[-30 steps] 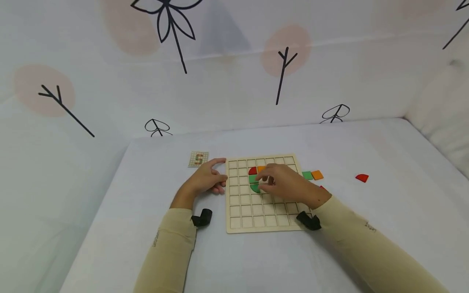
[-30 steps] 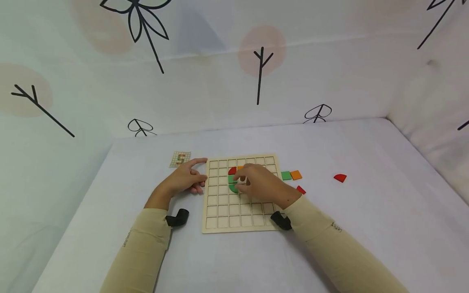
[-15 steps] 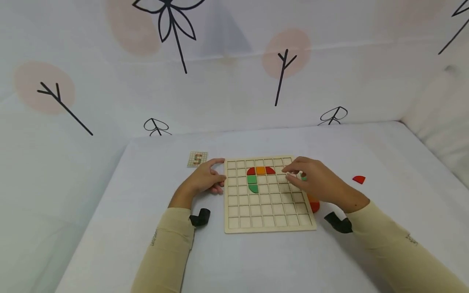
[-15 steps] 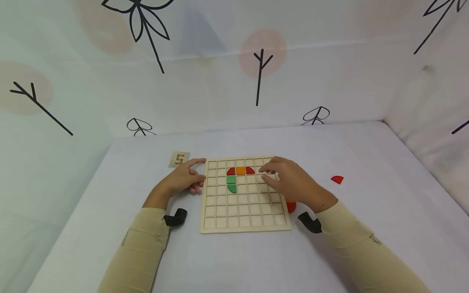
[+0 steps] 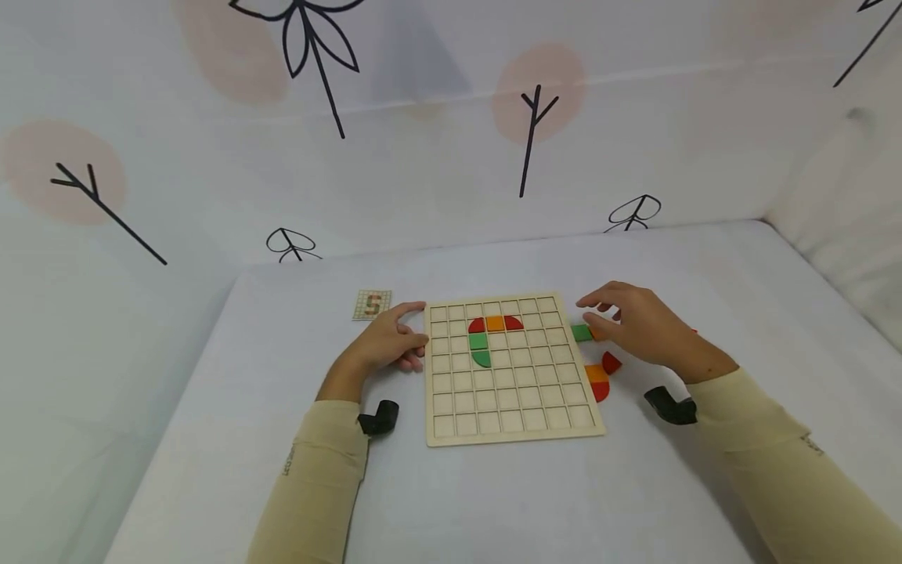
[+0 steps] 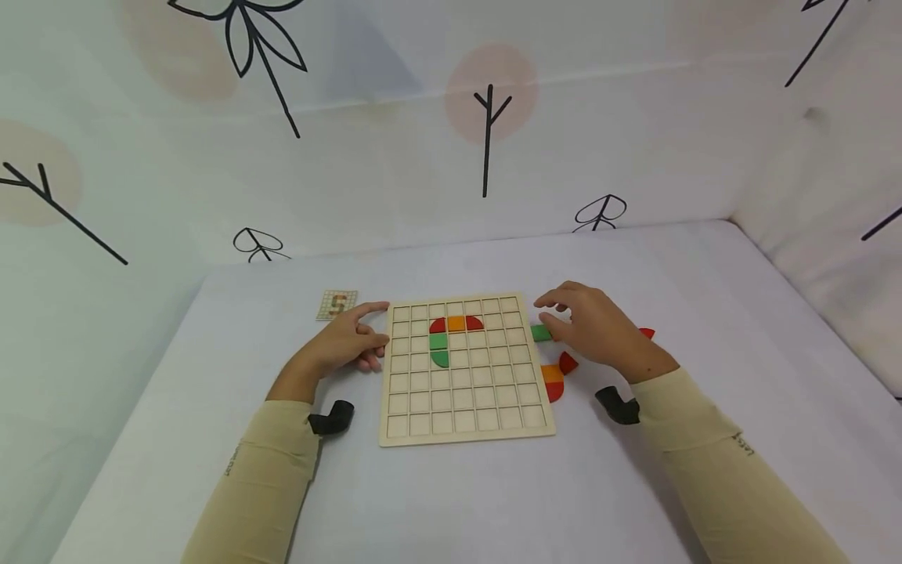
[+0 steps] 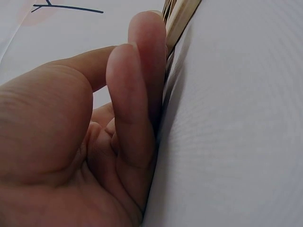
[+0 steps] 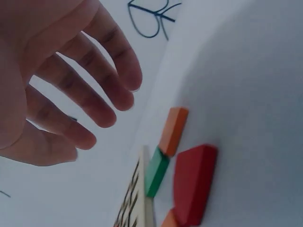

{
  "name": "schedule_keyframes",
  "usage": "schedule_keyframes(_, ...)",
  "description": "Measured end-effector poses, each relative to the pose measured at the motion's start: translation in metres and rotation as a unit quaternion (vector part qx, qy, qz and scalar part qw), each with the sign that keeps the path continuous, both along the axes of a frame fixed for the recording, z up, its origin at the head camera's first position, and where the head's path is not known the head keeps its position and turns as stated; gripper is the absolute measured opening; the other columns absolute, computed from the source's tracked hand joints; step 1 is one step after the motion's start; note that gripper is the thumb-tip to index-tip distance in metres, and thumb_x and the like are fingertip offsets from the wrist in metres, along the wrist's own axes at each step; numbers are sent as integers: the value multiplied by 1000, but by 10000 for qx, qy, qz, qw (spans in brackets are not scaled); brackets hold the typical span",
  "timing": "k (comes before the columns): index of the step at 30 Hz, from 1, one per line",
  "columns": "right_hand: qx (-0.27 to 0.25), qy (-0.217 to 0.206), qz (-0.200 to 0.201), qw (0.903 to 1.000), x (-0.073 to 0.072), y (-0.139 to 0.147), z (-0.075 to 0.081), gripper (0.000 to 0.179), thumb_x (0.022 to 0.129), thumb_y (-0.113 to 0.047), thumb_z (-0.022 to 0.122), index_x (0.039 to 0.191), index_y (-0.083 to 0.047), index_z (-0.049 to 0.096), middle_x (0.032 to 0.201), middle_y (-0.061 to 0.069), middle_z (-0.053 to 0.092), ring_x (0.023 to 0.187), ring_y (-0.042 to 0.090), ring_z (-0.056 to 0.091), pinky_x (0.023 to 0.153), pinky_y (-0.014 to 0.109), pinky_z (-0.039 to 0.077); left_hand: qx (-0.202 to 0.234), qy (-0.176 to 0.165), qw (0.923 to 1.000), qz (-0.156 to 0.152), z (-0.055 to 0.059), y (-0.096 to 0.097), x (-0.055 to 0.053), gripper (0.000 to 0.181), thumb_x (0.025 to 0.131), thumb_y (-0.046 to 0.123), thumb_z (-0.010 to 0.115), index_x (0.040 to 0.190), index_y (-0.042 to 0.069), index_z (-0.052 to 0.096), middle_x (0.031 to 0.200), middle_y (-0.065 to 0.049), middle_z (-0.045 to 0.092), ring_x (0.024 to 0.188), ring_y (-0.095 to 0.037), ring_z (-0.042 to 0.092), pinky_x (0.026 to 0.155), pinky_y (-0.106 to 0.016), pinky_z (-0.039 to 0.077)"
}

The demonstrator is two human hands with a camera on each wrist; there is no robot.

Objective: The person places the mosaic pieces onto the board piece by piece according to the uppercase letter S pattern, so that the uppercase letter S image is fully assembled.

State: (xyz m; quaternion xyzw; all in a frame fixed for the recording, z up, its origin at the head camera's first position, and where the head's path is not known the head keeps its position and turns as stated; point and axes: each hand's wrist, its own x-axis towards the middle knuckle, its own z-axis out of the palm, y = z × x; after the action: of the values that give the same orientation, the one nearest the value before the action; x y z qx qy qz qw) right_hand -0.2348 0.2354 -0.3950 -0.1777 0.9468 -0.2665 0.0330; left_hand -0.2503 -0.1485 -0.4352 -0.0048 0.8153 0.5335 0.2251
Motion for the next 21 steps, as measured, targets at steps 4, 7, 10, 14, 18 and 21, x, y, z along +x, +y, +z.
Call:
schedule_keyframes(4, 234, -422, -43, 9988, -6, 4, -7, 32, 96, -18, 66, 126, -6, 67, 124, 16, 63, 109, 32, 57, 83, 44, 58, 7, -14, 10000, 10, 0, 0, 0, 68, 96, 10, 64, 155, 24, 33, 79, -8, 67, 55, -13, 66, 53, -22, 55)
schedule_keyframes(7, 339, -581, -26, 9977, -7, 6, -10, 33, 95, -18, 67, 126, -6, 68, 123, 16, 63, 109, 32, 56, 81, 39, 58, 1, -20, 10000, 17, 1, 0, 0, 68, 97, 10, 64, 155, 24, 33, 78, -7, 67, 55, -12, 66, 52, -22, 54)
schedule_keyframes(10, 403, -614, 44, 9973, -9, 9, -13, 33, 92, -15, 70, 124, -6, 69, 118, 15, 63, 106, 30, 56, 74, 32, 56, 1, -14, 10000, 16, 1, 0, 0, 68, 97, 9, 63, 156, 24, 32, 78, -7, 67, 54, -12, 66, 52, -22, 54)
schedule_keyframes(14, 519, -558, 169, 9969, -10, 13, -18, 36, 87, -12, 75, 122, -6, 70, 112, 12, 64, 101, 27, 56, 72, 29, 53, -17, -31, 10000, -1, 2, 1, 1, 68, 97, 9, 63, 156, 24, 32, 78, -8, 67, 54, -13, 66, 52, -22, 55)
schedule_keyframes(18, 570, -405, 284, 9971, -11, 16, -20, 38, 83, -9, 78, 120, -5, 71, 106, 11, 65, 96, 25, 57, 76, 34, 54, -45, -35, 10000, 38, 3, 1, 1, 68, 97, 9, 64, 156, 24, 32, 78, -8, 67, 54, -13, 66, 52, -22, 55)
schedule_keyframes(21, 572, -400, 281, 9972, -11, 17, -20, 37, 83, -7, 78, 119, -5, 72, 103, 10, 64, 95, 25, 57, 79, 37, 54, -44, -28, 10000, 55, 2, 1, 1, 68, 97, 10, 64, 156, 24, 33, 79, -8, 67, 55, -13, 66, 52, -22, 55)
